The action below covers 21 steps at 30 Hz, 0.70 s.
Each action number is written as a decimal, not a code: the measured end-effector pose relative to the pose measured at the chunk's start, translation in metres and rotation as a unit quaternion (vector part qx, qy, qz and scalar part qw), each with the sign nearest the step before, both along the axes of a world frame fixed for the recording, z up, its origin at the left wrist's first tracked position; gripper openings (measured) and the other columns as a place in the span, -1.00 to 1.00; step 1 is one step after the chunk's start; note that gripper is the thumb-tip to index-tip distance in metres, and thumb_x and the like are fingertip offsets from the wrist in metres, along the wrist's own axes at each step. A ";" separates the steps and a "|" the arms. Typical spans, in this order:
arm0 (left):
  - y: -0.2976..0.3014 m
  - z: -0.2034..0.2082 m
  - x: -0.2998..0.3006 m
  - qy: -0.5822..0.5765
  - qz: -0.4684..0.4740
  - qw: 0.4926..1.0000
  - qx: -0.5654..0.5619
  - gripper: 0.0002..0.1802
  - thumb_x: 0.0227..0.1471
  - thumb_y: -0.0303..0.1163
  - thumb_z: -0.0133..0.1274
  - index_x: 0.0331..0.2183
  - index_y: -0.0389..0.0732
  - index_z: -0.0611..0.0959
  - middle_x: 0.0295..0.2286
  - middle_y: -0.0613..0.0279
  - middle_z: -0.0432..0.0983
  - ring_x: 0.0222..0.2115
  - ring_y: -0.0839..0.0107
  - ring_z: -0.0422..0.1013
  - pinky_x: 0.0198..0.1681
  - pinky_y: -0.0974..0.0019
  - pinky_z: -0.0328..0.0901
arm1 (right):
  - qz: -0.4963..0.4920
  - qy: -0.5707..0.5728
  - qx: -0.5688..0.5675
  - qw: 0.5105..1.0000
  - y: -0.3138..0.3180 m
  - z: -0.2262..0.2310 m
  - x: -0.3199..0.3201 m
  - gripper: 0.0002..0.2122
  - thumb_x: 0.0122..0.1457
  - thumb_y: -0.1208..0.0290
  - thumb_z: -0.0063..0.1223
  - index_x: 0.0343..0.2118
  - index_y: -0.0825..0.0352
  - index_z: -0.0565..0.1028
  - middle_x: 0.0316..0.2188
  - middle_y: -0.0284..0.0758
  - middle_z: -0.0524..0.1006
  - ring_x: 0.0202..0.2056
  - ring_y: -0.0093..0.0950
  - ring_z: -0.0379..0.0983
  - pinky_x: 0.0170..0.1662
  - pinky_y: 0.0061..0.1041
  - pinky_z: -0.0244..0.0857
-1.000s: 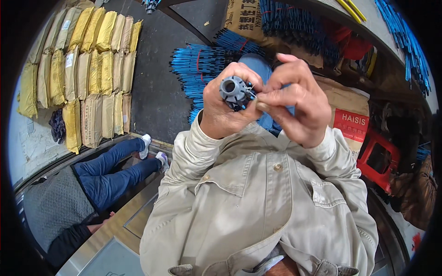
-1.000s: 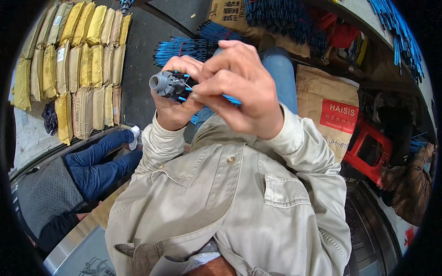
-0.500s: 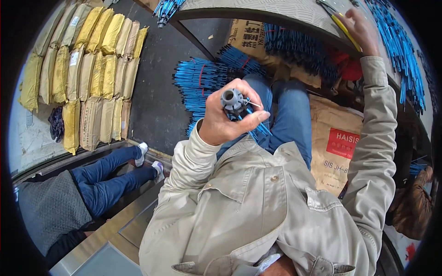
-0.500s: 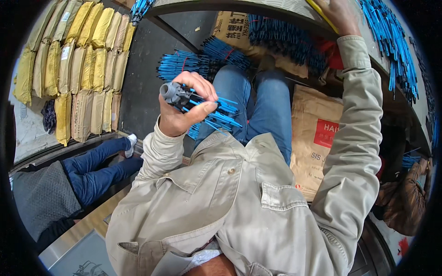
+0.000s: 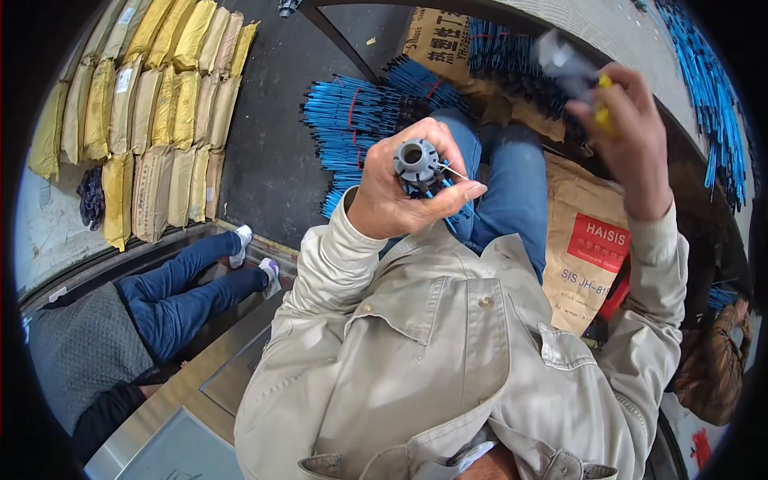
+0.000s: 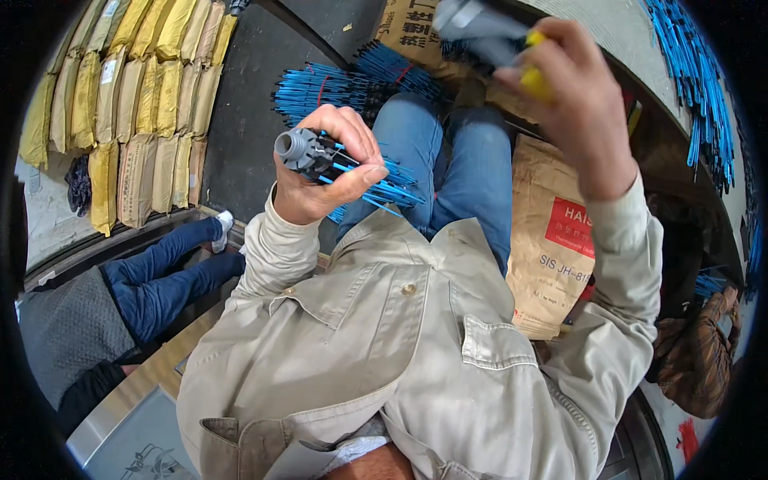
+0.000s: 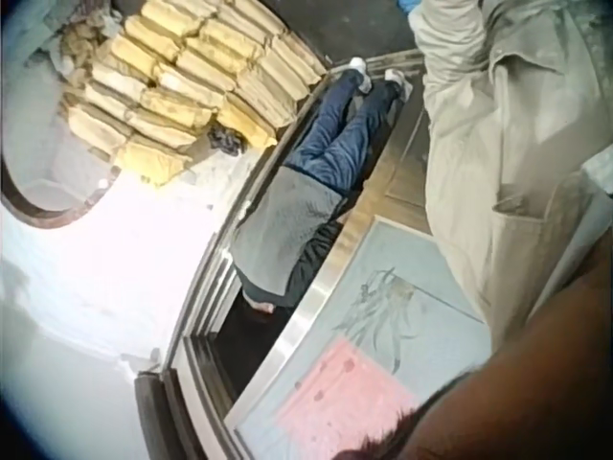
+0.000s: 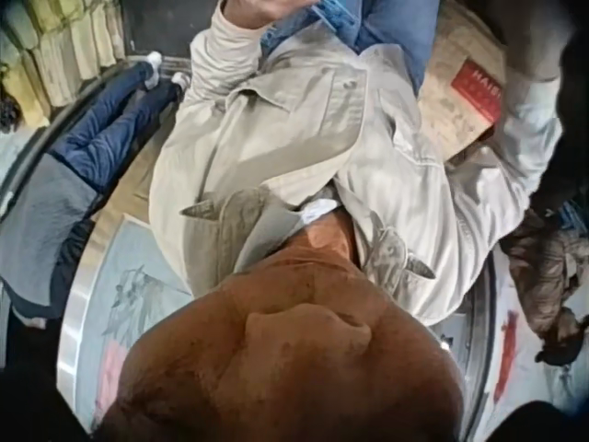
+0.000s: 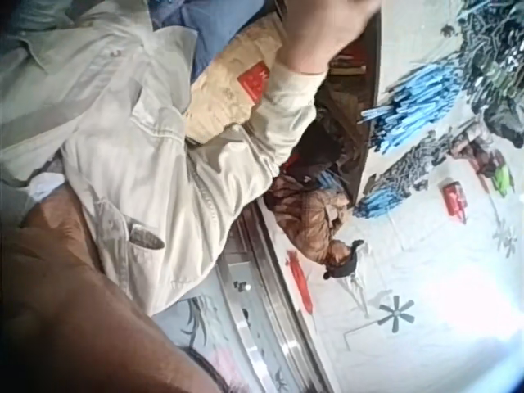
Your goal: The person uses pliers to cut wire on an umbrella hub, threads wire through umbrella ribs on a table by hand, and attaches the ribs onto a plastic hub.
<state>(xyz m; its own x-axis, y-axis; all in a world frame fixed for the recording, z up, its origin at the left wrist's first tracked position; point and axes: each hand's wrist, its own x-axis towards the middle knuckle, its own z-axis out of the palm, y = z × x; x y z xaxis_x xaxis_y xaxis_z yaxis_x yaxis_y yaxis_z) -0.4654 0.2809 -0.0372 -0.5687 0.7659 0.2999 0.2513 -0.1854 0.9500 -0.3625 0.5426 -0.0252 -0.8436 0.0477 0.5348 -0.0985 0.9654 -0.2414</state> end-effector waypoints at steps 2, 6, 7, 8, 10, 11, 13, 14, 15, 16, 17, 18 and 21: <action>0.000 0.001 0.000 0.009 -0.010 1.000 0.005 -0.77 -0.32 -0.56 0.24 -0.57 -0.22 0.48 -0.60 0.30 0.41 -0.61 0.58 0.33 -0.56 0.49 0.21 | 0.019 0.005 0.104 0.994 -0.028 0.019 0.011 -0.76 -0.04 0.32 0.16 -0.28 0.22 0.50 -0.12 -0.40 0.38 -0.18 -0.51 0.37 -0.06 -0.38 0.21; 0.007 0.003 0.002 0.017 -0.007 1.000 0.002 -0.75 -0.32 -0.55 0.25 -0.55 -0.22 0.47 -0.59 0.30 0.41 -0.61 0.59 0.34 -0.57 0.49 0.21 | 0.006 0.064 0.290 0.955 -0.045 0.030 0.011 -0.77 -0.01 0.32 0.13 -0.24 0.12 0.46 -0.02 -0.48 0.31 0.01 -0.54 0.23 0.13 -0.30 -0.03; 0.008 0.003 0.002 0.019 -0.002 1.000 -0.003 -0.74 -0.32 -0.55 0.25 -0.54 -0.22 0.47 -0.59 0.31 0.41 -0.61 0.59 0.34 -0.57 0.49 0.21 | -0.010 0.091 0.328 0.940 -0.046 0.030 0.010 -0.76 0.00 0.36 0.12 -0.23 0.11 0.43 0.00 -0.49 0.29 0.08 -0.53 0.18 0.20 -0.28 -0.13; 0.008 0.002 0.002 0.020 -0.001 1.000 -0.003 -0.74 -0.32 -0.55 0.25 -0.54 -0.22 0.47 -0.59 0.31 0.41 -0.61 0.59 0.34 -0.57 0.49 0.21 | -0.010 0.092 0.328 0.940 -0.046 0.028 0.010 -0.76 0.00 0.36 0.12 -0.23 0.11 0.43 0.00 -0.49 0.29 0.08 -0.53 0.18 0.20 -0.28 -0.13; 0.010 0.000 0.003 0.004 0.005 1.000 0.028 -0.73 -0.32 -0.55 0.26 -0.53 -0.22 0.47 -0.59 0.31 0.41 -0.60 0.59 0.34 -0.55 0.50 0.21 | -0.023 0.145 0.346 0.927 -0.048 0.019 0.008 -0.74 -0.01 0.32 0.14 -0.22 0.03 0.42 0.00 -0.58 0.29 0.07 -0.57 0.19 0.23 -0.23 -0.29; 0.010 -0.001 0.002 -0.004 0.008 0.999 0.043 -0.73 -0.32 -0.55 0.26 -0.52 -0.22 0.47 -0.58 0.32 0.41 -0.59 0.59 0.34 -0.54 0.50 0.22 | -0.030 0.172 0.355 0.919 -0.049 0.016 0.007 -0.73 -0.01 0.31 0.15 -0.22 -0.01 0.41 -0.01 -0.63 0.29 0.07 -0.59 0.20 0.25 -0.21 -0.36; 0.009 -0.004 -0.001 0.014 0.007 0.999 0.038 -0.73 -0.32 -0.55 0.26 -0.52 -0.21 0.47 -0.58 0.32 0.41 -0.59 0.59 0.34 -0.53 0.50 0.22 | -0.033 0.182 0.361 0.914 -0.051 0.015 0.008 -0.74 -0.01 0.29 0.15 -0.22 -0.04 0.40 -0.01 -0.65 0.29 0.07 -0.60 0.20 0.25 -0.19 -0.37; 0.008 -0.005 -0.003 0.030 0.006 0.999 0.032 -0.73 -0.32 -0.55 0.26 -0.52 -0.21 0.47 -0.57 0.32 0.42 -0.58 0.59 0.35 -0.52 0.50 0.22 | -0.037 0.190 0.369 0.909 -0.052 0.015 0.009 -0.75 0.00 0.28 0.14 -0.23 -0.06 0.40 -0.01 -0.67 0.29 0.06 -0.61 0.21 0.25 -0.16 -0.38; 0.009 -0.005 -0.004 0.046 0.004 0.999 0.028 -0.72 -0.32 -0.55 0.26 -0.51 -0.21 0.47 -0.56 0.32 0.42 -0.57 0.59 0.35 -0.51 0.50 0.22 | -0.040 0.197 0.376 0.904 -0.052 0.014 0.009 -0.75 0.00 0.27 0.14 -0.24 -0.08 0.40 -0.02 -0.69 0.29 0.06 -0.63 0.21 0.25 -0.14 -0.39; 0.009 -0.004 -0.004 0.047 0.005 0.999 0.028 -0.72 -0.32 -0.55 0.26 -0.51 -0.21 0.47 -0.56 0.32 0.42 -0.57 0.59 0.35 -0.51 0.50 0.22 | -0.040 0.198 0.376 0.904 -0.052 0.013 0.008 -0.75 0.00 0.27 0.14 -0.24 -0.08 0.40 -0.02 -0.69 0.29 0.06 -0.63 0.21 0.25 -0.14 -0.39; 0.009 -0.003 -0.005 0.055 0.003 0.998 0.020 -0.73 -0.32 -0.55 0.26 -0.51 -0.21 0.47 -0.56 0.32 0.42 -0.56 0.59 0.35 -0.51 0.50 0.22 | -0.040 0.203 0.383 0.900 -0.052 0.011 0.006 -0.75 -0.01 0.26 0.15 -0.25 -0.08 0.39 -0.03 -0.70 0.29 0.05 -0.63 0.21 0.24 -0.12 -0.39; 0.009 -0.002 -0.006 0.064 0.000 0.998 0.014 -0.73 -0.32 -0.55 0.25 -0.51 -0.21 0.47 -0.55 0.33 0.42 -0.56 0.59 0.35 -0.50 0.50 0.22 | -0.042 0.210 0.390 0.896 -0.052 0.010 0.004 -0.75 -0.02 0.26 0.16 -0.26 -0.09 0.39 -0.03 -0.71 0.29 0.05 -0.64 0.22 0.24 -0.11 -0.40; 0.009 -0.002 -0.007 0.073 0.003 0.997 0.010 -0.73 -0.31 -0.56 0.24 -0.51 -0.21 0.46 -0.55 0.33 0.42 -0.55 0.60 0.35 -0.50 0.50 0.23 | -0.065 0.222 0.385 0.894 -0.058 -0.002 0.001 -0.74 0.00 0.20 0.12 -0.21 -0.12 0.40 -0.01 -0.73 0.26 0.05 -0.69 0.20 0.24 -0.08 -0.38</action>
<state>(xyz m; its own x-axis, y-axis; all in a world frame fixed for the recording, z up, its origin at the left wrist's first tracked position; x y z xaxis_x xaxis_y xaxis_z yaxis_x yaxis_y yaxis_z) -0.4724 0.2898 -0.0397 -0.5229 0.7551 0.3955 0.3875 -0.2027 0.8993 -0.3616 0.4850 -0.0270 -0.5536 -0.3956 0.7328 0.1063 0.8392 0.5333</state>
